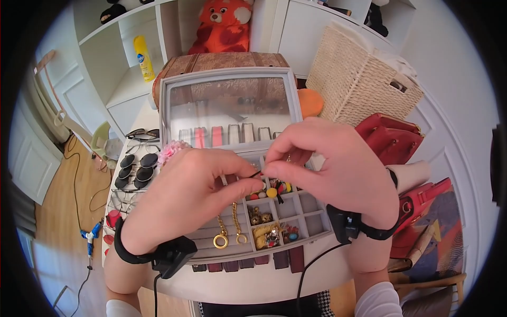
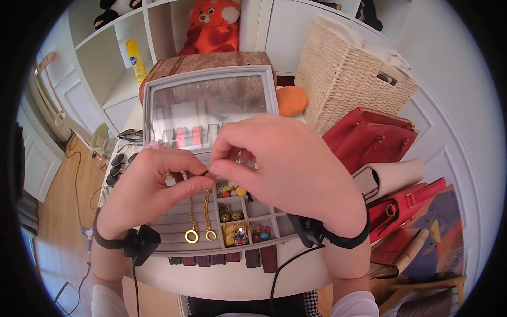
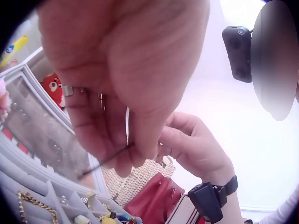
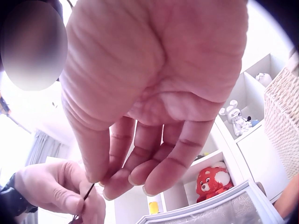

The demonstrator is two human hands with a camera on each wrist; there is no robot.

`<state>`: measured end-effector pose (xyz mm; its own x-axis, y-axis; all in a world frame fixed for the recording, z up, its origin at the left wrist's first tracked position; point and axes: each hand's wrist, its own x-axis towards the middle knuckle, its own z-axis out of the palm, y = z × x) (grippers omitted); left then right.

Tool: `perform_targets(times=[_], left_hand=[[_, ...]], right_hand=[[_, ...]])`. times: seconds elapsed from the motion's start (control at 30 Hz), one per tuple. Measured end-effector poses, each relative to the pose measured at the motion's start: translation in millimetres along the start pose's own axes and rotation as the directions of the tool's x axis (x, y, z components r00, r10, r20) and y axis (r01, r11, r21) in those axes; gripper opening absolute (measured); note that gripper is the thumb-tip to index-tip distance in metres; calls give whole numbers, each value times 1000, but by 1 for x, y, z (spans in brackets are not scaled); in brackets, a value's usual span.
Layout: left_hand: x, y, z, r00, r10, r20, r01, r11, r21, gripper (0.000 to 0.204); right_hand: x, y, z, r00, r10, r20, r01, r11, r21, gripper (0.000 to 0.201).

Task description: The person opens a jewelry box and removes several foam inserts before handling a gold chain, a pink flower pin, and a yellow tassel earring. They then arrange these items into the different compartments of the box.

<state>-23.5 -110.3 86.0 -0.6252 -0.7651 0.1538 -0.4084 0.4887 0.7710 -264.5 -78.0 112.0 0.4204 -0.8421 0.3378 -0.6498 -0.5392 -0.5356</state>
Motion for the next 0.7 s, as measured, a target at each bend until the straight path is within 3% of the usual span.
perform_targets(times=[0.23,0.4,0.53,0.6,0.7], left_hand=[[-5,0,-10,998,61,-15,-58,984,166,14],[-10,1,-9,990,138,-7,-132,964,231,14],[-13,9,-8,998,65,16,-67,971,230,14],[-15,8,-9,990,144,2,-136,932,335,14],[-17,5,-12,990,136,-45,-114,940,321,12]], right_hand=[[-2,2,-5,999,50,-9,-50,999,-22,11],[-3,5,-6,999,-29,37,32,995,-94,9],[-5,2,-11,998,-37,54,43,992,-120,10],[-6,-2,-11,999,39,19,-40,997,67,11],[-7,-5,-10,993,121,-8,-120,986,113,13]])
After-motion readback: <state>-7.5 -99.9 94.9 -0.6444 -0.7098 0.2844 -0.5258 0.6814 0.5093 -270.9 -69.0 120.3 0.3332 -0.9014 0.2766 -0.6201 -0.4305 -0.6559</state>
